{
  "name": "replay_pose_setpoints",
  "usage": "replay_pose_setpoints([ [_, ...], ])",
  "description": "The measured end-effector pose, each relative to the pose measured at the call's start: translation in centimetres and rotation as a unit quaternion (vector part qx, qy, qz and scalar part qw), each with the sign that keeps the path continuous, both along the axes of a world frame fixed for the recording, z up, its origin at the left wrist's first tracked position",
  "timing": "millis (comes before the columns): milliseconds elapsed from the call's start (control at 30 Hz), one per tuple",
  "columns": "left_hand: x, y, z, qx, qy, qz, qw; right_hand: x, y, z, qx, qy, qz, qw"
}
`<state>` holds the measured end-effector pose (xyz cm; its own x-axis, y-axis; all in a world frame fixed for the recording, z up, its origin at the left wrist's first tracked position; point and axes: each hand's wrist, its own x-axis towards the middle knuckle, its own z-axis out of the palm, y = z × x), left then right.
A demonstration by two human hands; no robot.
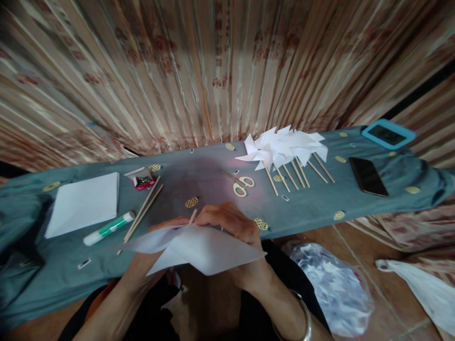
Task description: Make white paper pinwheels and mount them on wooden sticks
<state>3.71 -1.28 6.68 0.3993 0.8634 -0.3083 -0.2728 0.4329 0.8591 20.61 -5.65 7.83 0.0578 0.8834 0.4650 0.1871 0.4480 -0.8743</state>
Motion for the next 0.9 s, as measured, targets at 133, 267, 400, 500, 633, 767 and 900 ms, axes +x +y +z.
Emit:
replay_pose_setpoints([
  [133,-0.13,0.07,-0.62,0.055,-0.004,0.001,0.999,-0.19,-0.14,-0.28,0.014,-0.021,-0.004,1.000],
  [267,-0.13,-0.19,-0.74,0.057,0.001,-0.004,0.998,-0.29,-0.18,-0.20,0.011,-0.034,-0.006,0.999],
  [400,0.01,-0.22,-0.64,0.052,0.003,0.004,0.999,-0.48,-0.12,-0.04,0.007,-0.007,-0.035,0.999],
  [500,0.16,-0.14,-0.55,0.038,-0.009,0.009,0.999,-0.47,-0.04,-0.01,0.009,-0.001,-0.027,1.000],
  [633,0.25,-0.21,-0.33,0.042,-0.007,0.000,0.999,-0.33,0.01,0.01,0.012,-0.001,-0.025,1.000],
  [767,0.20,-0.35,-0.41,0.039,-0.011,0.000,0.999,-0.32,-0.06,-0.08,-0.004,0.002,-0.022,1.000],
  [900,0.21,-0.45,-0.86,0.024,-0.016,0.011,1.000,-0.40,-0.16,-0.19,-0.040,0.031,-0.029,0.998],
])
